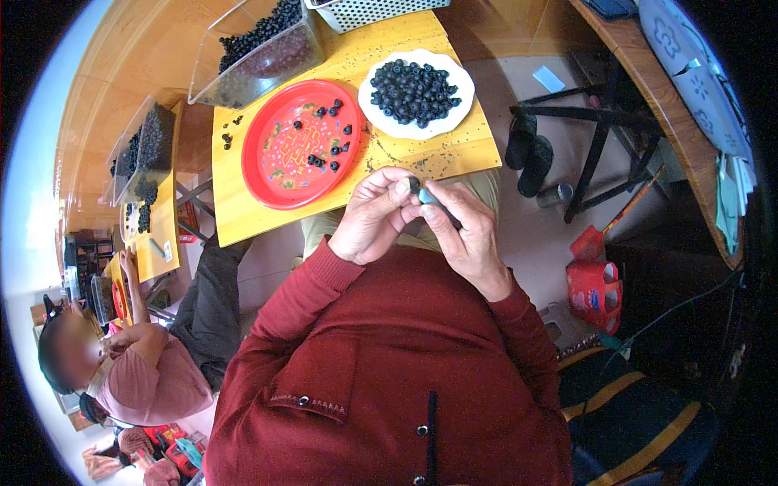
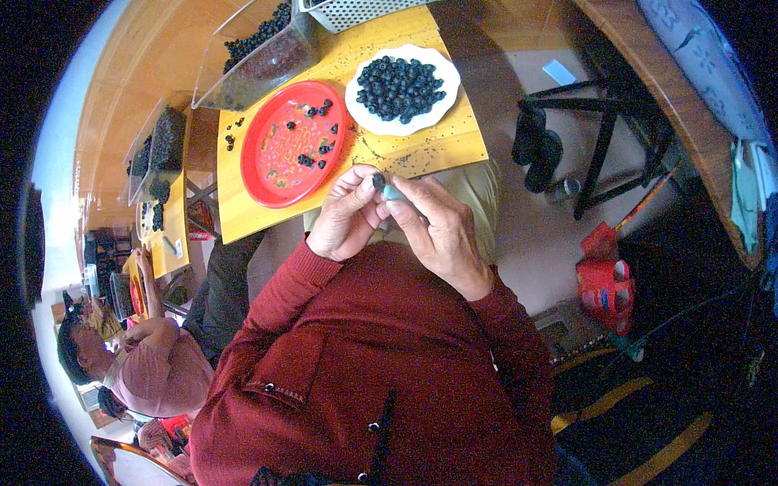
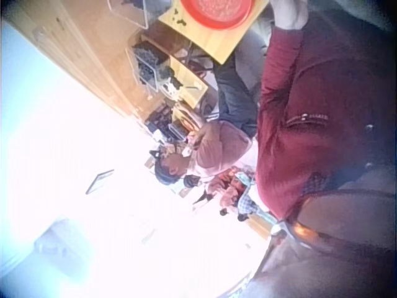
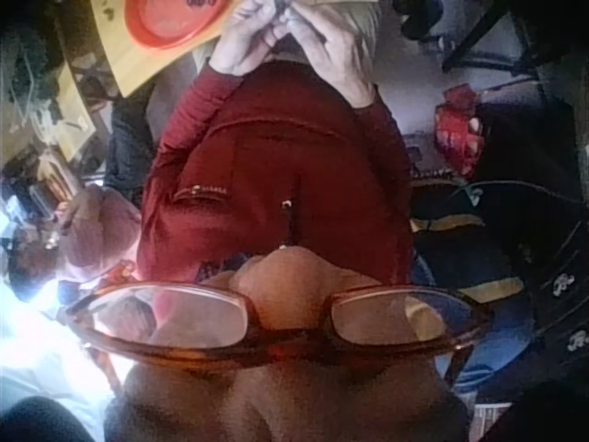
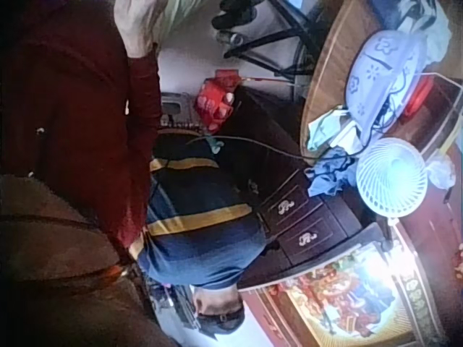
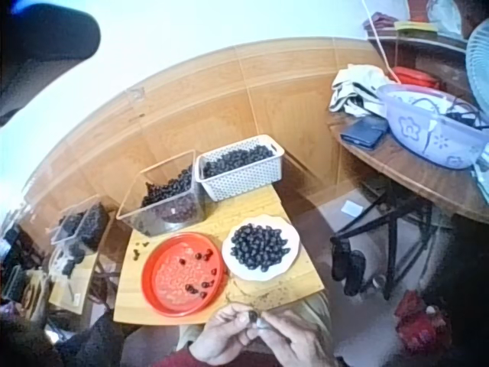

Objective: Sorting and de-stemming berries from one container to another at a workstation.

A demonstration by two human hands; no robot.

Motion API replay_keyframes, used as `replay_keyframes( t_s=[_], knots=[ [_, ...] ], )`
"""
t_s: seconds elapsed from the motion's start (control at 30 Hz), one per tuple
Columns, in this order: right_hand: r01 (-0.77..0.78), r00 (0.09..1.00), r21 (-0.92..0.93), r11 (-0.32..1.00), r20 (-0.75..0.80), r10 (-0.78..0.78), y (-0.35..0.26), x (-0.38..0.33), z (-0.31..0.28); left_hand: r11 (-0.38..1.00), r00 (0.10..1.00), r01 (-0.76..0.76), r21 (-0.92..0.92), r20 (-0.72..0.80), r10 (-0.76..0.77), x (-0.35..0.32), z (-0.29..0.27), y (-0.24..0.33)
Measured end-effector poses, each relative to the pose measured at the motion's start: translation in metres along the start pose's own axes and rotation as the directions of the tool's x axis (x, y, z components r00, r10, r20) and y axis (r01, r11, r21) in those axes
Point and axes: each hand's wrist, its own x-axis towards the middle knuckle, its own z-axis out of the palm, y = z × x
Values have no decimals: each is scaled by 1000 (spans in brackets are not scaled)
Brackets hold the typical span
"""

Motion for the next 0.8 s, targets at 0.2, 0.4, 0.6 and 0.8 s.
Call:
replay_keyframes(
  t_s=[0.2, 0.4, 0.6, 0.8],
  knots=[
    [-1, 1000, 33, 999, -26, 2, 2, -1, 2, 1000, 999, 6, 29, -36, -5, 1, 3, 0],
    [-264, 954, 131, 955, -113, 279, 15, -5, -2, 999, 999, 2, 53, 54, -5, -4, 12, 4],
    [-303, 942, 203, 931, -81, 325, 16, -4, -10, 998, 1000, 1, 56, 8, -2, -4, 11, 4],
    [-178, 983, 180, 968, -13, 183, 0, 3, 0, 999, 996, 28, 41, -82, -25, -4, 11, 1]
  ],
)
